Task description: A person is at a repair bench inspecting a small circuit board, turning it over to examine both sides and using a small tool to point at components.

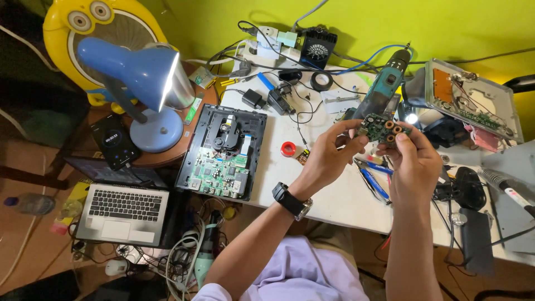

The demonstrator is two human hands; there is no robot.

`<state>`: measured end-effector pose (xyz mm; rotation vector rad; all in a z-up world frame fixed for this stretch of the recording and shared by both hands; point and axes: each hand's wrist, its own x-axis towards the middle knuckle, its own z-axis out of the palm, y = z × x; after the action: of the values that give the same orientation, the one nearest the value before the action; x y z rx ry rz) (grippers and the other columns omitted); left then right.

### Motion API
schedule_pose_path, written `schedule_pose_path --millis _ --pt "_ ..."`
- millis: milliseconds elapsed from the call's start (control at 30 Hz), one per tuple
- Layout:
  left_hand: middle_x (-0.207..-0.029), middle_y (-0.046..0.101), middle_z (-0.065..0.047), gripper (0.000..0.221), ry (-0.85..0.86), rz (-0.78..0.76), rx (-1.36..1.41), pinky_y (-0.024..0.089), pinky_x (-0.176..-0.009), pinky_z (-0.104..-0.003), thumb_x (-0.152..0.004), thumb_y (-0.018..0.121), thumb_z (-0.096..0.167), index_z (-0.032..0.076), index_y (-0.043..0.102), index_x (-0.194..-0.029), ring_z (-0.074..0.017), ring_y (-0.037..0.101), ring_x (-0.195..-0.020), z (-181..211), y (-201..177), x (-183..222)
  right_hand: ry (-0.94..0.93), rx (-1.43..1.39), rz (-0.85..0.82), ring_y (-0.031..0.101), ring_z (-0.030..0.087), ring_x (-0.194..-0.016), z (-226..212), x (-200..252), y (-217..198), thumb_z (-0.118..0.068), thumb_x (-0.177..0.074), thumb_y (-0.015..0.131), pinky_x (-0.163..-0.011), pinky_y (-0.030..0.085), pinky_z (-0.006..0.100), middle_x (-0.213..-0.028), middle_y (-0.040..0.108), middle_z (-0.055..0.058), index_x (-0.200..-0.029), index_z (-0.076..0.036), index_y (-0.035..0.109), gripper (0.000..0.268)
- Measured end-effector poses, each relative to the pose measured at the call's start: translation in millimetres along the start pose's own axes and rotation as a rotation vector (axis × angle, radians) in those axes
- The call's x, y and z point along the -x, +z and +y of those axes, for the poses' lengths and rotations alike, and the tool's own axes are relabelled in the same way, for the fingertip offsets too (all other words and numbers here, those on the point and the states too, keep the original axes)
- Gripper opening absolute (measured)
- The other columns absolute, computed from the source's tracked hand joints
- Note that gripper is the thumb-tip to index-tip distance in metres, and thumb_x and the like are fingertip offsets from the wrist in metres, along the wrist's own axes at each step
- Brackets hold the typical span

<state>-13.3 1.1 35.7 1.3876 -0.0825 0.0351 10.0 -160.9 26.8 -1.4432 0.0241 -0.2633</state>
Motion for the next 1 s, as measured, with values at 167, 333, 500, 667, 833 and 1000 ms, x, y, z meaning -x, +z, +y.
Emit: schedule_pose_path --millis 167,333,500,667,833,1000 --pt "-0.085 0.061 -0.004 0.052 0.004 -0.012 0.015 0.051 -0.058 -0.028 -0.095 0.062 0.029 -0.001 0.055 -0.137 -0.0147 0.065 -0.076 -4 0 -1 0.005 0.021 -0.014 0.066 0.019 -0.073 -2 1 -1 -0.012 -0.104 0.058 -0.070 0.063 0.028 -0.093 0.065 0.010 -0.123 0.000 0.066 0.024" --pt "-0.101 0.053 -0.016 0.046 0.041 -0.017 0.176 0.063 -0.066 -0.036 -0.100 0.064 0.017 -0.009 0.055 -0.137 -0.0288 0.071 -0.089 -34 -1 -3 -0.091 -0.073 -0.086 0.072 0.031 -0.081 25 1 -16 -0.005 -0.104 0.063 -0.068 0.066 0.037 -0.111 0.062 0.024 -0.139 0.002 0.057 0.036" --pt "-0.098 0.056 -0.019 0.046 -0.084 -0.020 0.127 0.065 -0.065 -0.040 -0.100 0.062 0.017 -0.011 0.052 -0.135 -0.0315 0.072 -0.085 -47 -14 1 -0.051 0.020 -0.092 0.072 0.033 -0.081 50 5 -13 -0.003 -0.100 0.063 -0.068 0.065 0.039 -0.115 0.061 0.024 -0.138 0.002 0.058 0.038" --pt "-0.095 0.064 -0.017 0.042 -0.181 -0.016 -0.293 0.065 -0.070 -0.044 -0.097 0.064 0.022 -0.006 0.058 -0.127 -0.0302 0.075 -0.084 -78 -38 -2 -0.077 0.188 -0.203 0.073 0.036 -0.089 92 14 -6 0.003 -0.092 0.068 -0.075 0.063 0.042 -0.124 0.061 0.028 -0.136 0.006 0.061 0.045" --pt "-0.107 0.068 -0.019 0.037 -0.157 0.018 -0.874 0.058 -0.087 -0.055 -0.099 0.060 0.021 0.002 0.059 -0.130 -0.0418 0.071 -0.099 -93 -52 -3 0.067 0.710 -0.210 0.076 0.024 -0.090 152 17 -2 -0.028 -0.078 0.088 -0.077 0.061 0.034 -0.108 0.077 0.005 -0.130 -0.028 0.069 0.055" --pt "-0.107 0.067 -0.013 0.038 -0.093 0.000 -0.833 0.059 -0.083 -0.047 -0.095 0.068 0.025 0.007 0.063 -0.128 -0.0339 0.070 -0.100 -105 -73 -2 -0.171 0.640 -0.216 0.072 0.025 -0.093 167 24 -4 -0.034 -0.082 0.086 -0.074 0.059 0.036 -0.114 0.070 0.009 -0.123 -0.014 0.070 0.049"
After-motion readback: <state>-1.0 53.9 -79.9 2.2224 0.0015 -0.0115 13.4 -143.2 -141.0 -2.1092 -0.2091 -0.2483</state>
